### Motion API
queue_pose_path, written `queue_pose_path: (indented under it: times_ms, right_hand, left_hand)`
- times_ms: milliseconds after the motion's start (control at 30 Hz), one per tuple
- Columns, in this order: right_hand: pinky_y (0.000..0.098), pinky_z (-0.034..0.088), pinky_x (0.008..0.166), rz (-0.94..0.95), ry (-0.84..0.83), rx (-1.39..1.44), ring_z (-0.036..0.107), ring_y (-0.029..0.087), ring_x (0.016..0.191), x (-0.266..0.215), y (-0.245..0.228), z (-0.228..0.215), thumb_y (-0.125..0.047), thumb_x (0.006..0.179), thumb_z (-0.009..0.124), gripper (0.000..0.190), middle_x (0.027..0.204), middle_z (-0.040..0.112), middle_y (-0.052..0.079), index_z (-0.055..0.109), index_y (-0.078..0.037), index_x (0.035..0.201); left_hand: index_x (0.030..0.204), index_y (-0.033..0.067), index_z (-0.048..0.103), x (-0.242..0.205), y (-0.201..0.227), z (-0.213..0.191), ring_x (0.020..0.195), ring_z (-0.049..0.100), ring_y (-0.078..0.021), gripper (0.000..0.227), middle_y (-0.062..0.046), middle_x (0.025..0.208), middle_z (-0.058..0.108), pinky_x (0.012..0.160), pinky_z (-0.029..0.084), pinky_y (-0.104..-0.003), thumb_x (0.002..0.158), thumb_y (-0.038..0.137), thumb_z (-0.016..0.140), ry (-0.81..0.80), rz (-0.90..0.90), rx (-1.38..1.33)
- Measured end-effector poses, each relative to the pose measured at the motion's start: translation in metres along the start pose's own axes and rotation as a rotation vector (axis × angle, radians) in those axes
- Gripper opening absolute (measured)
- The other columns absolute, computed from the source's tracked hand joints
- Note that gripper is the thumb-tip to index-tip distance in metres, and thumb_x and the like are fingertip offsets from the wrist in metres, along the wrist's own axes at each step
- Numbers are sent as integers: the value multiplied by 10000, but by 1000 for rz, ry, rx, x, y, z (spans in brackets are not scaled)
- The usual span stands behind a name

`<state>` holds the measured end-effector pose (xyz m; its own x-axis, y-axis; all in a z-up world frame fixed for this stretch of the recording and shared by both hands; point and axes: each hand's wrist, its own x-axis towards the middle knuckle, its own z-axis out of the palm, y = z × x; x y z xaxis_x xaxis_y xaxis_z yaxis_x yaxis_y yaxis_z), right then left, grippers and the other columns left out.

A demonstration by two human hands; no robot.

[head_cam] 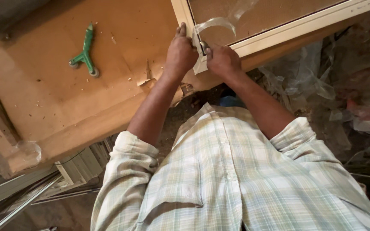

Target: The person uses a utility knife to carefully cut and peel protective plastic film from the edges and surface of a rectangular window frame. The person works methodically around the perimeter and then removes the remaining film from the center area.

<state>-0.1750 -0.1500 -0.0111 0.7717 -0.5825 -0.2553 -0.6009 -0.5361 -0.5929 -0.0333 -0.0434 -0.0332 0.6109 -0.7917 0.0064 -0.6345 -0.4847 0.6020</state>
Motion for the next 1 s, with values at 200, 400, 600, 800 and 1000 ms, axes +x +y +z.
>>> queue_pose_path:
  times_ms: [200, 400, 600, 800, 1000]
  right_hand:
    - [574, 522, 798, 12, -80, -39, 674, 470, 891, 7, -1, 3, -336, 1005, 563, 317, 929, 713, 248, 725, -63, 1004]
    - [568, 521, 832, 31, -189, -83, 670, 464, 931, 21, -2, -4, -334, 1010, 548, 335, 967, 716, 242, 743, -63, 1027]
    - [550, 528, 861, 26, -378, -178, 678, 457, 949, -52, -1, -18, -318, 988, 570, 308, 999, 717, 233, 760, -77, 960]
    - [566, 506, 753, 122, -199, 80, 649, 481, 872, -84, 9, -36, -313, 1016, 561, 293, 921, 699, 242, 702, -60, 970]
    - [570, 505, 714, -12, -34, 113, 657, 476, 806, -55, -7, -37, -312, 1035, 572, 298, 833, 686, 245, 696, -55, 948]
  left_hand:
    - [814, -81, 740, 6, -1, -3, 823, 735, -399, 193, -347, 1259, 574, 851, 583, -429, 756, 18, 585, -178, -173, -14]
    - [1323, -189, 471, 14, -11, -3, 675, 709, -356, 635, -230, 780, 745, 703, 588, -454, 758, 59, 616, -146, -83, -48]
    - [723, -102, 691, 23, -18, -30, 547, 636, -245, 249, -43, 1224, 693, 543, 511, -395, 817, 114, 609, -328, -393, -253]
    - [733, -3, 684, 9, -35, -62, 586, 549, -90, 167, -93, 721, 645, 574, 459, -314, 808, 146, 679, -313, -380, -532]
    - [934, -33, 717, -16, -34, -82, 765, 602, -148, 206, -85, 901, 665, 701, 506, -314, 892, 149, 629, -155, -529, -944]
